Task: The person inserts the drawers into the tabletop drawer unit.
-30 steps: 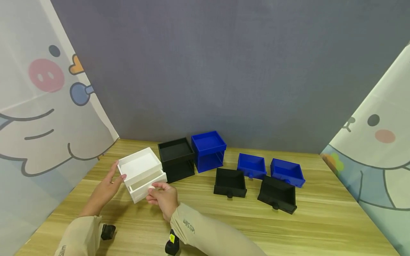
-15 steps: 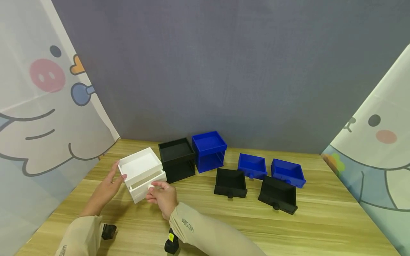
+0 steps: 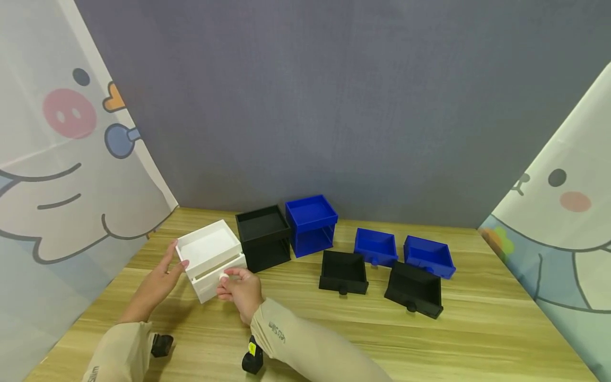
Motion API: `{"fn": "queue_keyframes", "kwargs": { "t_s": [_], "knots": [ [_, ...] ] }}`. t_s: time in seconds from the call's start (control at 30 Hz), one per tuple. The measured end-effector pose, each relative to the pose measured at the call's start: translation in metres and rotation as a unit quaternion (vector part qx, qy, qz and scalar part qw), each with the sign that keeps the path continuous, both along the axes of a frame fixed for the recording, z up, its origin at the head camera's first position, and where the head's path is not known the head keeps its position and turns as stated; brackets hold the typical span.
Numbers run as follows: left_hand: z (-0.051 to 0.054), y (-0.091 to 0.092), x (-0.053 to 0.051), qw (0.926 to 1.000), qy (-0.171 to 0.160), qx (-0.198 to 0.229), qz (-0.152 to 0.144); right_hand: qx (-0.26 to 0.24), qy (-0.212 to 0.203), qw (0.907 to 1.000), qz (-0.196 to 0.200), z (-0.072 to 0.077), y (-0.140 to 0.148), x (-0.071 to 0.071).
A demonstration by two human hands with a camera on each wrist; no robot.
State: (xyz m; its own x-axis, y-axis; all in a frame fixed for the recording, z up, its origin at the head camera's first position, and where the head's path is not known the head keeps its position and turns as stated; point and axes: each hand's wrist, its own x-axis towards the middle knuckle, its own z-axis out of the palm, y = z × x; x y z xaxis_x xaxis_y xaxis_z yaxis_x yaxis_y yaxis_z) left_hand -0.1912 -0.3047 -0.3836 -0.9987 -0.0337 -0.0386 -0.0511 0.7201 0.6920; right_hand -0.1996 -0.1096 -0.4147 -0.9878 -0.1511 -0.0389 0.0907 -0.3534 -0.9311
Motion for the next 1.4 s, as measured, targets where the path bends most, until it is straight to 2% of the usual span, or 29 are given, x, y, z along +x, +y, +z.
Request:
{"fn": "queue_keyframes", "kwargs": {
  "t_s": [0.43,0.77,1.0,1.2,1.4],
  "knots": [
    [0.001,0.003,0.003,0.9999,0.008,0.007,0.005,0.013,-0.011,0.9998,0.004,0.0,-0.003,-0.005],
    [0.001,0.003,0.005,0.9999,0.007,0.01,0.01,0.005,-0.019,0.9998,0.0,0.0,-0.007,-0.007],
    [0.001,0.006,0.0,0.9997,0.02,0.014,0.008,0.008,-0.013,0.9998,-0.013,0.0,-0.007,-0.01],
    [0.003,0.008,-0.004,0.9998,0.013,0.017,0.006,0.013,-0.014,0.9995,-0.024,0.001,-0.007,-0.012],
    [0.001,0.005,0.001,0.9999,0.015,0.005,0.006,0.023,-0.017,0.9992,-0.029,0.001,-0.011,-0.01]
  ]
}}
